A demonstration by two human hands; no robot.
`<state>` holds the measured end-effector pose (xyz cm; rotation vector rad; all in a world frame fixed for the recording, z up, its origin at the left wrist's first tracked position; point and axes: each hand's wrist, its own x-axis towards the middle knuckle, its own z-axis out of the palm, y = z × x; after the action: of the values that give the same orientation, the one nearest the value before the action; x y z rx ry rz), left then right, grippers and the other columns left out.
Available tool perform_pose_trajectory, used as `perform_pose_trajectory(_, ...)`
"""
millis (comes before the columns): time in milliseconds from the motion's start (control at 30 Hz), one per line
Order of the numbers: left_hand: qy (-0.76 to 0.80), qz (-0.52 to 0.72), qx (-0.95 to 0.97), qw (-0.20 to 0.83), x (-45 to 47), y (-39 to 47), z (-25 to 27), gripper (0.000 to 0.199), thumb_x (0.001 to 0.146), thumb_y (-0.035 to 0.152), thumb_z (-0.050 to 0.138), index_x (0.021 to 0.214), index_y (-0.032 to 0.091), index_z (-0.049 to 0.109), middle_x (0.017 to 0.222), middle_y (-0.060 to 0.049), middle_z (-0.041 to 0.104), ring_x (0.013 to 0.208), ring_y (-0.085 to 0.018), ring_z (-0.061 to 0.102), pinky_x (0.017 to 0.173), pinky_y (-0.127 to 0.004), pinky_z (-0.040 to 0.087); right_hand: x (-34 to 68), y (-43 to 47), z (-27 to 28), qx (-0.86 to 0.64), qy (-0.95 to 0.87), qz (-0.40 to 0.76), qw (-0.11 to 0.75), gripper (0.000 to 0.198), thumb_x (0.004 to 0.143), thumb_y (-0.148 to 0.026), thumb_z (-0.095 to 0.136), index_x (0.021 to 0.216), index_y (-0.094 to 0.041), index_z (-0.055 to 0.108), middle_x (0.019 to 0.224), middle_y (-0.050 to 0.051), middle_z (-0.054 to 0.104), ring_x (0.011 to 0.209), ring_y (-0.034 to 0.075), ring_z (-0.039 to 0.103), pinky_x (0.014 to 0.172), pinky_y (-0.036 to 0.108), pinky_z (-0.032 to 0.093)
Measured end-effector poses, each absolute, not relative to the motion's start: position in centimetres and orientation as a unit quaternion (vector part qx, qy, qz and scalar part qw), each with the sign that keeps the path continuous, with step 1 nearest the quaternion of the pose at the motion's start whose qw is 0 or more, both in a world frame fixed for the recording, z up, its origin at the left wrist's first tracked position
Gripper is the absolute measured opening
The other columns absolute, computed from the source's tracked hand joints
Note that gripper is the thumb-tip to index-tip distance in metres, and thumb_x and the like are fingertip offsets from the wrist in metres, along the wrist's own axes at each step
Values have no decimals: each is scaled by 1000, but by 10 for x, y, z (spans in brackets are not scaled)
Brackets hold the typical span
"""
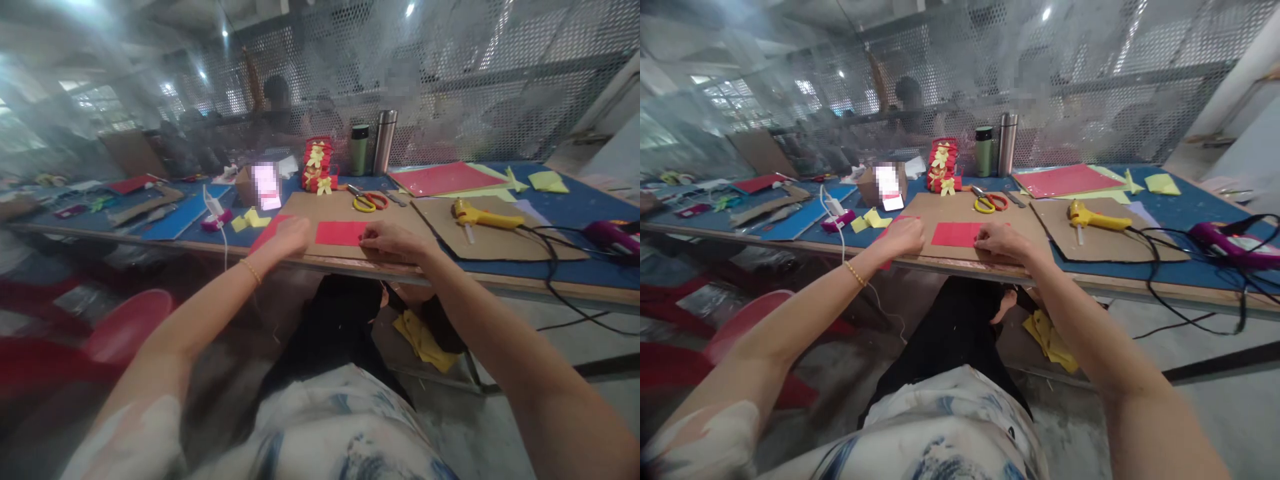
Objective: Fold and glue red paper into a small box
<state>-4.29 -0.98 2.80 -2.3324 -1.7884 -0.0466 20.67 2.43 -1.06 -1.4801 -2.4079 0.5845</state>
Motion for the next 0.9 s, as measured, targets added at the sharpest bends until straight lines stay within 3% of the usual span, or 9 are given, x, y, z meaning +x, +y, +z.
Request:
perform_pose_trajectory(100,-543,-59,-821,168,-16,-25,15,33,97,18,41,111,8,70,114,-22,68,107,-30,63,91,-43,45,207,26,-12,-512,-828,190,131,14,84,-25,64,89,-17,74,83,4,76,68,14,63,59,22,40)
perform_pose_trajectory(200,-458,-50,-870,175,7,-35,-3,32,102,25,43,108,9,69,109,-19,66,106,-30,61,91,-42,43,206,28,-13,-515,-829,173,130,16,85,-28,64,91,-17,75,85,5,77,71,15,63,60,23,41)
perform_pose_trajectory(333,-461,-106,-861,189,12,-39,-24,35,105,35,46,105,10,70,102,-17,67,102,-30,60,88,-41,42,205,28,-13,-515,-832,160,129,14,85,-28,65,91,-19,74,90,6,78,77,16,64,63,22,42)
perform_pose_trajectory(433,-453,-145,-855,207,7,-41,-32,46,103,50,48,103,11,71,98,-17,67,99,-31,60,87,-43,42,205,26,-11,-523,-827,164,123,11,84,-24,65,89,-18,74,90,6,77,77,16,65,64,22,42)
perform_pose_trajectory(567,-457,-142,-853,208,10,-44,-36,61,100,64,43,105,11,71,100,-18,67,100,-32,60,86,-42,41,213,20,-5,-544,-811,189,101,12,85,-24,65,90,-16,73,77,5,74,61,14,62,57,23,42)
perform_pose_trajectory(767,-438,-130,-862,220,17,-51,-39,79,92,76,46,142,16,60,117,-20,66,111,-35,56,91,-44,38,234,13,2,-586,-782,201,66,12,89,-24,64,85,-16,71,57,0,64,49,13,58,50,22,41)
perform_pose_trajectory(900,-452,-115,-859,211,18,-54,-36,76,90,74,51,148,25,56,120,-19,65,109,-34,56,91,-43,37,248,8,7,-610,-771,177,48,11,90,-23,64,85,-16,71,58,-1,65,51,13,61,52,21,42)
